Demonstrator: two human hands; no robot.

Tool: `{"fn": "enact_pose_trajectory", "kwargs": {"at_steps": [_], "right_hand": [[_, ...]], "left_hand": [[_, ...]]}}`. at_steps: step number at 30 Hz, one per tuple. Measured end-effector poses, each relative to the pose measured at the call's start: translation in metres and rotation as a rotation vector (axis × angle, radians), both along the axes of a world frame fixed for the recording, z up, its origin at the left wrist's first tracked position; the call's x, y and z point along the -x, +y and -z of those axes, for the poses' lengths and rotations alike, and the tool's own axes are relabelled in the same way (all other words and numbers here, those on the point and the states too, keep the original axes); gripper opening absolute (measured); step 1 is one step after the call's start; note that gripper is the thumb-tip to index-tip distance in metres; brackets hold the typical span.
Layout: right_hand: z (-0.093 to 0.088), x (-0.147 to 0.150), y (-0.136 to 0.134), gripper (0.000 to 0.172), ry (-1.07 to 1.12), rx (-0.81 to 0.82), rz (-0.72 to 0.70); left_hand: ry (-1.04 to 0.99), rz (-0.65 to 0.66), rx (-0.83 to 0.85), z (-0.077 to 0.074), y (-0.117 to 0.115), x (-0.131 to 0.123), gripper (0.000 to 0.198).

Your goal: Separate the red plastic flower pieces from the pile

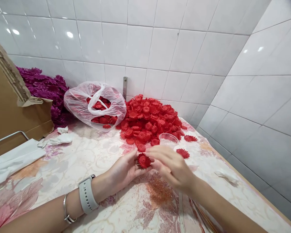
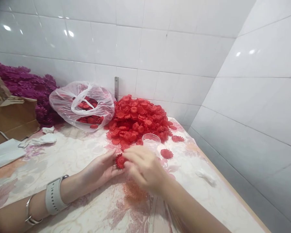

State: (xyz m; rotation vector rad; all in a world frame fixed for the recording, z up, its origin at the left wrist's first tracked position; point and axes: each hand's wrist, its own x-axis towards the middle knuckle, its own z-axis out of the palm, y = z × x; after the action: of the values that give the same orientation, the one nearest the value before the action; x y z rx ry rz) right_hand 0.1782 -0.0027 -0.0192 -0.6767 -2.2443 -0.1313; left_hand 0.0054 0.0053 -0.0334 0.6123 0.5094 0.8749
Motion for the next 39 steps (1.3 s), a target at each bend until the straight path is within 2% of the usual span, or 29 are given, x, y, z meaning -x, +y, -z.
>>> {"fn": "enact_pose_trajectory", "kwargs": {"at_steps": [2, 5, 9, 15, 19, 25, 30, 35, 39], "right_hand": [[0.005, 0.008, -0.006, 0.024, -0.051, 0.008, -0.087], [0.008, 0.014, -0.010, 0.022, -0.014, 0.017, -0.098], [0.007, 0.015, -0.013, 0.023, 0.010, 0.118, -0.147], [0.007, 0.016, -0.014, 0.024, 0.058, 0.108, 0.035], [0.007, 0.015, -0.015, 0.021, 0.040, 0.086, -0.043], [0.008, 0.015, -0.015, 0.023, 0.087, 0.078, 0.088], [0.016, 0.016, -0.010, 0.017, 0.075, 0.095, 0.042], [0.021, 0.018, -0.010, 0.015, 0.209, 0.143, 0.018], [0.018, 0.016, -0.010, 0.012, 0.411, 0.160, 0.134]], "left_hand": [[0.030, 0.014, 0.008, 0.001, 0.000, 0.000, 0.030], [0.105, 0.029, 0.004, 0.002, 0.000, 0.001, 0.027], [0.184, -0.004, 0.009, 0.003, -0.001, 0.002, 0.021], [0.117, 0.000, -0.072, 0.001, 0.000, 0.002, 0.017], [0.172, 0.013, -0.065, -0.003, -0.002, 0.003, 0.018], [0.128, -0.010, -0.106, -0.003, -0.002, 0.003, 0.016], [0.155, 0.010, -0.107, -0.004, -0.006, 0.002, 0.017], [0.175, 0.051, -0.010, -0.008, -0.006, 0.002, 0.024], [0.083, -0.083, 0.036, -0.013, -0.002, 0.005, 0.032]]}}
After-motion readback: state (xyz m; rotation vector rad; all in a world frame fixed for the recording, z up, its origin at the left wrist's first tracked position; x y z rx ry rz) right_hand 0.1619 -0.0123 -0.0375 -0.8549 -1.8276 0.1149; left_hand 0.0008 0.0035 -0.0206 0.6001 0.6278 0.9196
